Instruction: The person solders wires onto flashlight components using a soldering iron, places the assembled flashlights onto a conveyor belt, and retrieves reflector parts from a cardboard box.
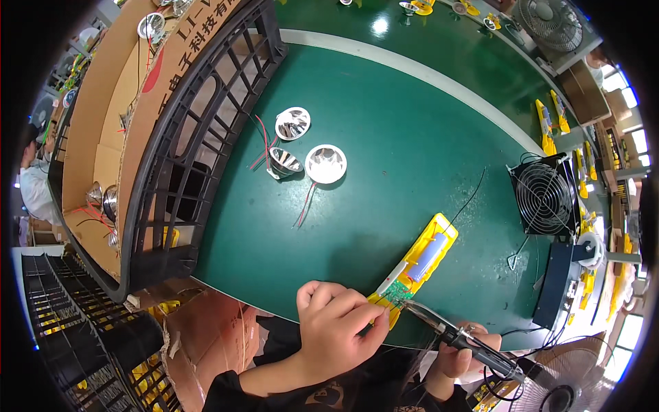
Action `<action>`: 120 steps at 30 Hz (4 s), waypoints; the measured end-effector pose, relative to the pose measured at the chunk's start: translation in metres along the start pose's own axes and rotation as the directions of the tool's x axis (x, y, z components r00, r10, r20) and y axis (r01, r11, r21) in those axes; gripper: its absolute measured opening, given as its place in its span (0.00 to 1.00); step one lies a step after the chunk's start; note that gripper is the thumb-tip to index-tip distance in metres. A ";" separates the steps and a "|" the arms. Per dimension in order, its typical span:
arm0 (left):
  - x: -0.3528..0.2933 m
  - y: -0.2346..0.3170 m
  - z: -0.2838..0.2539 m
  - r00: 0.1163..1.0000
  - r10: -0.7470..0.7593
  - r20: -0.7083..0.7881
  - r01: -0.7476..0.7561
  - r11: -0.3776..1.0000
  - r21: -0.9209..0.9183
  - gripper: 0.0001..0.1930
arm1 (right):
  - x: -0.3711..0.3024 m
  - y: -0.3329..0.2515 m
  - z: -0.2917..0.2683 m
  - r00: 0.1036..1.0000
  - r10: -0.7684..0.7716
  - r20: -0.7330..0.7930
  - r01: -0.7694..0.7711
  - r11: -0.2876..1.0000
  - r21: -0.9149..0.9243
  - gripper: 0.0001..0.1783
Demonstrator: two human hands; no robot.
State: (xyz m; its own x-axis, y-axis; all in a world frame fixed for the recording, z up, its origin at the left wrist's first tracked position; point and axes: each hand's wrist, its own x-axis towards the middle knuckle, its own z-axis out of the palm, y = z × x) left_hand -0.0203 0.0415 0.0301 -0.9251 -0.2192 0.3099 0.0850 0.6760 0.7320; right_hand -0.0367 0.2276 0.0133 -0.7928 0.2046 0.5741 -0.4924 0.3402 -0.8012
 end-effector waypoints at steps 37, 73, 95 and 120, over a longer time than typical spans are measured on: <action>-0.011 0.015 -0.010 0.972 -0.207 0.112 0.221 0.967 -0.130 0.10 | -0.011 0.014 -0.047 0.985 -0.004 -0.170 0.028 0.989 0.143 0.16; 0.375 0.119 0.306 0.725 0.075 0.684 -0.303 0.927 0.220 0.18 | 0.058 0.023 -0.097 0.715 0.589 -0.376 -0.550 0.806 0.217 0.15; 0.032 0.021 -0.032 0.924 0.044 0.381 -0.174 0.934 0.312 0.09 | -0.004 0.056 -0.106 0.836 0.365 -0.409 -0.194 0.895 0.403 0.10; 0.043 -0.014 -0.074 0.948 -0.049 -0.316 0.042 0.999 -0.028 0.03 | 0.006 0.043 -0.101 0.785 0.384 -0.486 -0.168 0.887 0.430 0.09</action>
State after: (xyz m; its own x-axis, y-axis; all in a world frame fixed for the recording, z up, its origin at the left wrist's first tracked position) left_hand -0.0338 -0.0294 0.0774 -0.7641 -0.4626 0.4496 0.0567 0.6461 0.7611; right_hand -0.0262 0.3360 -0.0008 -0.6373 0.7371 0.2248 -0.4579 -0.1277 -0.8798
